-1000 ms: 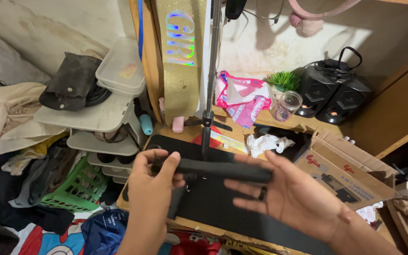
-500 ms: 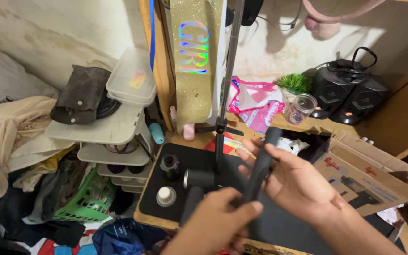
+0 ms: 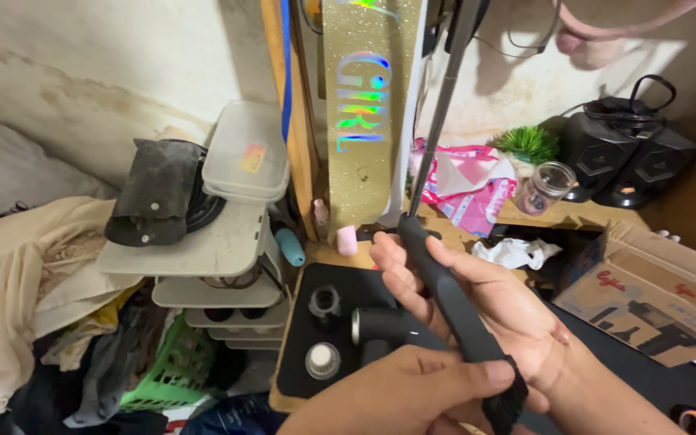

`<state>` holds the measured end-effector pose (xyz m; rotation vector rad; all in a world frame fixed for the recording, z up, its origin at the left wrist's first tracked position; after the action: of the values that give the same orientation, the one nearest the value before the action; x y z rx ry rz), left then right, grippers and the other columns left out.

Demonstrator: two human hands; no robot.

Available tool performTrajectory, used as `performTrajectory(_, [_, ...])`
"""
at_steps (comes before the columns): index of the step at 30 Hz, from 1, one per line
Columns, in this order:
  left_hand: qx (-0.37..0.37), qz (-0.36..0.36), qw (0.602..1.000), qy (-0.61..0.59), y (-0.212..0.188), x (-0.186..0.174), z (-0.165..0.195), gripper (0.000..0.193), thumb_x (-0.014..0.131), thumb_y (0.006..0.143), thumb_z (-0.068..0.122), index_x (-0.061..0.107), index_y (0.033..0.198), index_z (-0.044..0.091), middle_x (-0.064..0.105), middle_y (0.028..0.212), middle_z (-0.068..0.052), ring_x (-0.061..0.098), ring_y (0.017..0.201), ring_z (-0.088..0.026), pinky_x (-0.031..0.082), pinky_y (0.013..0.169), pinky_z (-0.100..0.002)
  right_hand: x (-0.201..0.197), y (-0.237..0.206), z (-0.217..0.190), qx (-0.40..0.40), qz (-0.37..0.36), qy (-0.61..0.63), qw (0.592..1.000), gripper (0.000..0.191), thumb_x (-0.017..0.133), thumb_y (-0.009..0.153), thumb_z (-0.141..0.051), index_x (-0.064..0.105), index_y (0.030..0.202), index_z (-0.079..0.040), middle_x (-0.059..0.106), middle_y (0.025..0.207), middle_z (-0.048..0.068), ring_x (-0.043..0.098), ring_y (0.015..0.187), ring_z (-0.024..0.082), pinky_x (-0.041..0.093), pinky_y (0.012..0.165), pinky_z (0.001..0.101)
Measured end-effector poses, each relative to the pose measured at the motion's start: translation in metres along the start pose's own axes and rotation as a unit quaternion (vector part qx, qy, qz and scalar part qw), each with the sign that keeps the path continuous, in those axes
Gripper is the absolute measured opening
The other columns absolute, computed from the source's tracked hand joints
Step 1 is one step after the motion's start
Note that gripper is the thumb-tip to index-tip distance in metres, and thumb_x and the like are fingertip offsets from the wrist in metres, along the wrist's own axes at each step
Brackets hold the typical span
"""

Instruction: The person disassembles a hair dryer at a cluttered desk, twisting off the rear cover and removing the round filter. They handle and reposition the filter, reattach the cover, then pick up and attach nozzle and comb attachments to the dryer.

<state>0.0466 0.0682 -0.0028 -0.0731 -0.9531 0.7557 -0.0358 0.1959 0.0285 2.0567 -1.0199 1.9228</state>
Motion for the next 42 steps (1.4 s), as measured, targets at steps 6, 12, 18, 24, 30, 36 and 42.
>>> performTrajectory(6, [-0.023,0.004,0.997,0.074,-0.014,-0.007,0.013,0.033,0.067,0.107,0.038,0.076,0.123,0.01,0.07,0.085,0.007,0.06,0.071,0.0,0.045,0.064,-0.016,0.001,0.019,0.009,0.003,0.016,0.002,1.0,0.047,0.059,0.096,-0.019,0.058,0.137,0.005,0.071,0.133,0.017,0.073,0.105,0.024,0.059,0.095,0.0321])
performTrajectory(12, [-0.042,0.031,0.987,0.149,-0.026,-0.014,0.023,0.035,0.068,0.102,0.04,0.078,0.121,0.012,0.062,0.074,0.01,0.052,0.067,0.001,0.04,0.061,-0.017,-0.001,0.029,0.019,0.014,-0.025,0.041,0.999,0.046,0.056,0.1,-0.02,0.053,0.14,0.005,0.066,0.131,0.015,0.071,0.11,0.025,0.058,0.099,0.0347])
performTrajectory(18, [-0.022,0.008,0.99,0.138,-0.023,-0.027,0.018,0.034,0.069,0.103,0.034,0.076,0.124,0.008,0.061,0.079,0.009,0.053,0.071,0.0,0.039,0.062,-0.017,0.013,0.033,0.012,-0.018,-0.024,-0.037,0.999,0.045,0.058,0.099,-0.018,0.054,0.137,0.006,0.066,0.133,0.015,0.069,0.114,0.026,0.056,0.1,0.0361])
performTrajectory(24, [-0.048,0.034,0.998,0.005,-0.007,-0.036,0.0,0.037,0.073,0.095,0.02,0.071,0.128,0.004,0.077,0.109,-0.003,0.073,0.1,-0.007,0.056,0.089,-0.019,0.032,0.022,-0.004,-0.11,0.031,-0.286,0.951,0.044,0.061,0.094,-0.016,0.058,0.132,0.006,0.07,0.129,0.019,0.067,0.121,0.027,0.055,0.103,0.0381])
performTrajectory(30, [-0.049,0.075,0.995,0.035,0.011,-0.037,-0.017,0.038,0.073,0.096,0.02,0.07,0.13,0.003,0.078,0.112,-0.006,0.071,0.094,-0.009,0.055,0.085,-0.021,0.036,0.007,-0.005,-0.101,0.059,-0.339,0.933,0.038,0.062,0.092,-0.016,0.067,0.124,0.003,0.073,0.126,0.014,0.068,0.12,0.024,0.055,0.101,0.0388])
performTrajectory(36, [0.014,0.288,0.955,0.069,0.034,-0.049,-0.033,0.034,0.066,0.093,0.018,0.064,0.127,0.015,0.071,0.102,-0.004,0.069,0.077,-0.017,0.058,0.067,-0.03,0.032,-0.022,-0.011,-0.154,-0.02,-0.613,0.775,0.034,0.068,0.091,-0.01,0.072,0.124,-0.008,0.064,0.143,0.01,0.049,0.14,0.02,0.038,0.112,0.0341])
performTrajectory(42, [0.284,0.153,0.917,-0.233,0.048,-0.066,-0.002,0.042,0.048,0.101,0.024,0.058,0.127,-0.007,0.072,0.106,-0.015,0.071,0.088,-0.022,0.059,0.073,-0.031,0.016,-0.053,-0.004,-0.165,-0.079,-0.727,0.661,0.035,0.074,0.089,-0.01,0.075,0.122,-0.019,0.042,0.163,0.012,0.019,0.157,0.022,0.03,0.115,0.0418])
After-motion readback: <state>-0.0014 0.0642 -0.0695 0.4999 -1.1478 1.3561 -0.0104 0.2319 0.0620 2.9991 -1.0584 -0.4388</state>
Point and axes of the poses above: each hand's wrist, its own y-axis towards the middle knuckle, its own x-axis out of the palm, z = x × y, the point moved 1 cm from there along y, towards the middle knuckle
